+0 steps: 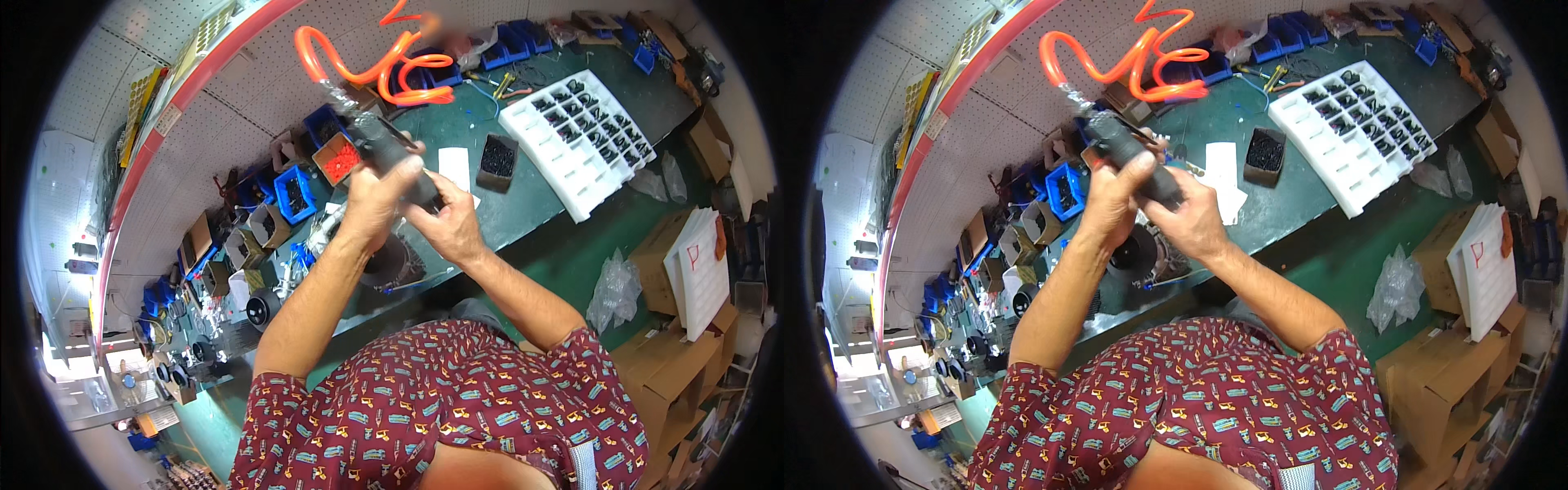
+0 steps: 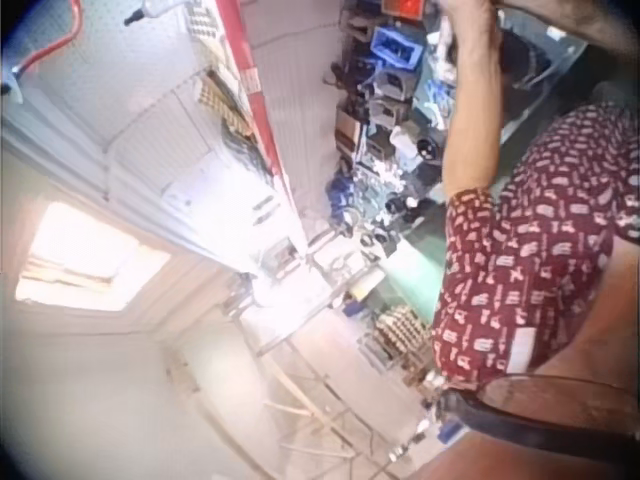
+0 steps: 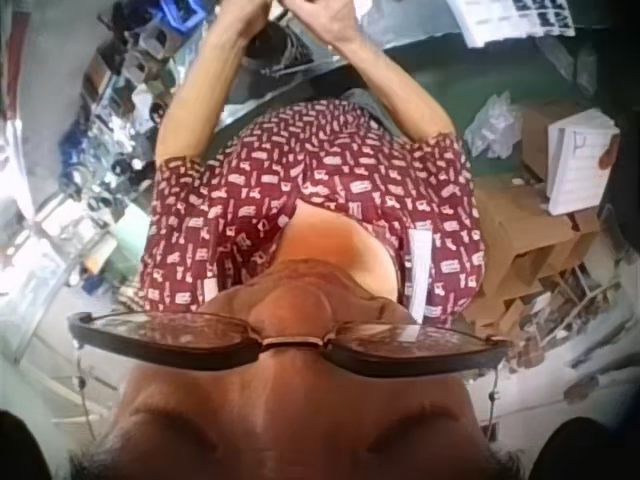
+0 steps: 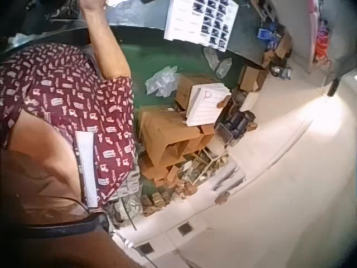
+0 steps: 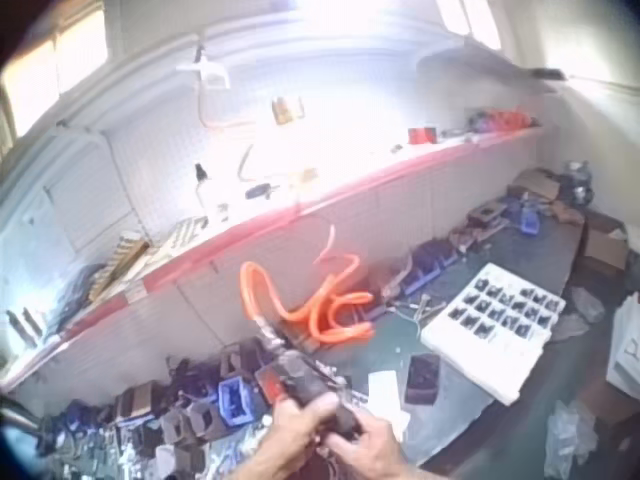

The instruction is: The person assembles small electric motors on a workbench. They use a cordless drill to fasten screws into motor housings, then switch to a pneumatic impact driver to tighten additional fasteners. The person handles multiple motor units one at a time, rotating them to access different sides.

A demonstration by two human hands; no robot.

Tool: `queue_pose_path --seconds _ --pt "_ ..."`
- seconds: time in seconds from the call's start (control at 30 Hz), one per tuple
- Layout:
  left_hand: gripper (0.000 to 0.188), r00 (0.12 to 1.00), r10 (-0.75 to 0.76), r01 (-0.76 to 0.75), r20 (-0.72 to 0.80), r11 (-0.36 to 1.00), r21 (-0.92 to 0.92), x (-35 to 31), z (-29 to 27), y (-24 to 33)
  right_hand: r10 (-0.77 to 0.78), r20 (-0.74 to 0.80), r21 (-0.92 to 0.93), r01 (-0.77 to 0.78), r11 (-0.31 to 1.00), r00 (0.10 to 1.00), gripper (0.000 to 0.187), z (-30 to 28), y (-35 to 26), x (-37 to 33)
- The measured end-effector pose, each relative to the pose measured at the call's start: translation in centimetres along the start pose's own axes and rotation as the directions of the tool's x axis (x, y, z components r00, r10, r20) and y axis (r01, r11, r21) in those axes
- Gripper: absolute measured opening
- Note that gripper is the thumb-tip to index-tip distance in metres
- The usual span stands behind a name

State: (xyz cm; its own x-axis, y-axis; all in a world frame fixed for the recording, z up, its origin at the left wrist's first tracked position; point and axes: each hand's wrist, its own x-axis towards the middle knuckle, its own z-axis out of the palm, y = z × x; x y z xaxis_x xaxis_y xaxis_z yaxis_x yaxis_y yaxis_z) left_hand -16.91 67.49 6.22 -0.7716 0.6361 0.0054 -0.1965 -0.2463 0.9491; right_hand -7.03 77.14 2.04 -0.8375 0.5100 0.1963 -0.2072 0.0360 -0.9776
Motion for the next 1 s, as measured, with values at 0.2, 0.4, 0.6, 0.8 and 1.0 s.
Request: queue_pose_path --seconds 0.2,0.4,0.6,0.8,1.0 --pt "0.023 0.949 0.233 -0.263 -0.212 0.957 -0.125 -1.3 0.0 4.6 -0.143 0.21 0.254 0.087 0.963 0.967 0.043 -0.1 -1.4 0.8" --pt "0.022 0.864 0.427 -0.436 -0.267 0.899 0.028 -2.0 -4.3 5.5 0.24 0.084 -0.112 -0.23 0.967 0.967 0.043 -4.4 13.7 -4.6" --pt "0.024 0.832 0.359 -0.351 -0.424 0.931 0.098 -2.7 -7.9 2.6 0.268 0.361 -0.387 -0.118 0.914 0.893 0.099 0.1 16.2 -7.8" --pt "0.023 0.812 0.294 -0.296 -0.504 0.952 0.078 -2.9 -9.0 1.1 0.275 0.34 -0.319 -0.164 0.933 0.899 0.103 1.9 17.8 -8.3" --pt "0.023 0.789 0.31 -0.29 -0.531 0.949 0.123 -3.1 -10.3 0.2 0.29 0.361 -0.238 -0.213 0.948 0.886 0.099 2.4 18.4 -8.6"
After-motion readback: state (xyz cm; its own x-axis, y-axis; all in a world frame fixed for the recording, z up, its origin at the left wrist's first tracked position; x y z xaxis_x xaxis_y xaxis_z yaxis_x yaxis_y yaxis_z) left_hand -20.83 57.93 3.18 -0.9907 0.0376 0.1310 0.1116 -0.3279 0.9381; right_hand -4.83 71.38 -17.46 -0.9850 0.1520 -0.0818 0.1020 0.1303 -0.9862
